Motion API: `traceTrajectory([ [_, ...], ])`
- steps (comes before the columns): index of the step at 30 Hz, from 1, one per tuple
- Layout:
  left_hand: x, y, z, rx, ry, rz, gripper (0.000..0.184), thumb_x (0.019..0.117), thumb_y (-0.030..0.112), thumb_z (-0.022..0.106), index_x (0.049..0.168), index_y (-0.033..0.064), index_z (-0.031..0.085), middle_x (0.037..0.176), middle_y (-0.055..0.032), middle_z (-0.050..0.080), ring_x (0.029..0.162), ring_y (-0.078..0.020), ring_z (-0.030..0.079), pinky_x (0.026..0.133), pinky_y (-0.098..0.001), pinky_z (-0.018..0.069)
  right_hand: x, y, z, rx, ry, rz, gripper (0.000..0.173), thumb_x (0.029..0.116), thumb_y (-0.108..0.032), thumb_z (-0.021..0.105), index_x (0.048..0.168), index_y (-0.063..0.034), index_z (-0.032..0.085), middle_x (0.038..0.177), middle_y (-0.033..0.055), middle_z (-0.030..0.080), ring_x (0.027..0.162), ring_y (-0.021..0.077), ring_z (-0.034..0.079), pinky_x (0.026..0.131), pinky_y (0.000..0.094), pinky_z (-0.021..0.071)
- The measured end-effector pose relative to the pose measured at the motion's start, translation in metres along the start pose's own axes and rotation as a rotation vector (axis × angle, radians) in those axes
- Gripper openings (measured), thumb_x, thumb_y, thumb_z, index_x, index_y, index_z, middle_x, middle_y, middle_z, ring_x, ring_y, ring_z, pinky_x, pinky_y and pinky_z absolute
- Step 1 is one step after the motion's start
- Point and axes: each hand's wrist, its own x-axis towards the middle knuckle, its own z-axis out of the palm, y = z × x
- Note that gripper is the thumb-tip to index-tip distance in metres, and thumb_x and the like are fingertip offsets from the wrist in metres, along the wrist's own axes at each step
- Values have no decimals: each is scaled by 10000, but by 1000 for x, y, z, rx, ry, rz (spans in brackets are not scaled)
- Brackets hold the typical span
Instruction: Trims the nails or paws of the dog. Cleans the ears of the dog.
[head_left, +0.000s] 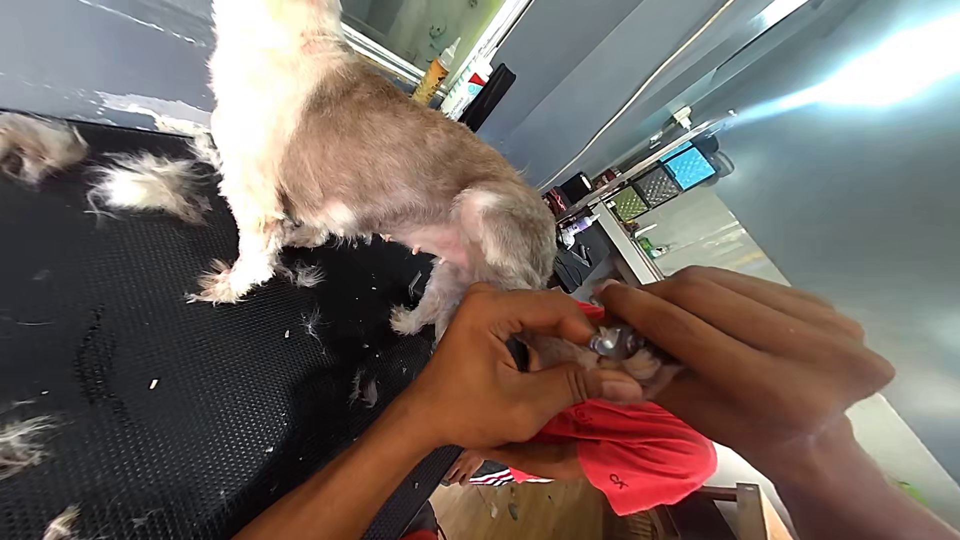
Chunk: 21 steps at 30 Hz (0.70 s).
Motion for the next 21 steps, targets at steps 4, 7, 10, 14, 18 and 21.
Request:
traceTrajectory([
  [4,1,-1,-2,-12,-4,11,138,830,18,806,825,-9,671,804,-59,678,770,-107,665,669,-253,577,1,-1,-1,49,-52,44,180,914,-130,648,1031,-18,728,808,95,662,717,198,615,592,316,470],
  [7,2,-1,-3,-8,-16,20,131,832,24,809,825,-12,683,830,-65,696,817,-116,685,740,-279,598,4,1,-6,79,-98,26,227,910,-151,659,1089,-36,738,917,116,693,855,241,652,706,362,523],
  [10,2,-1,-4,13,-30,32,141,816,13,818,801,-8,679,839,-68,701,853,-121,691,798,-292,602,8,1,-13,75,-133,-4,235,916,-159,651,1097,-43,748,931,121,699,875,255,655,729,381,524],
  [14,2,0,-6,25,-54,39,147,807,-2,819,792,-5,673,859,-71,709,905,-135,696,852,-308,599,9,0,-20,52,-164,-39,232,947,-157,635,1119,-50,746,923,118,694,851,262,645,723,396,511],
  [18,3,1,-6,30,-67,47,150,799,-17,817,782,-6,668,843,-69,701,881,-136,687,819,-297,593,10,-1,-23,40,-185,-55,232,955,-149,628,1125,-43,746,898,112,688,813,264,636,684,399,497],
  [21,3,1,-6,49,-79,53,149,805,-8,818,783,-3,670,840,-65,695,871,-126,675,792,-277,584,11,-2,-24,33,-195,-59,230,944,-125,622,1118,-40,746,873,108,680,768,256,617,636,385,472],
])
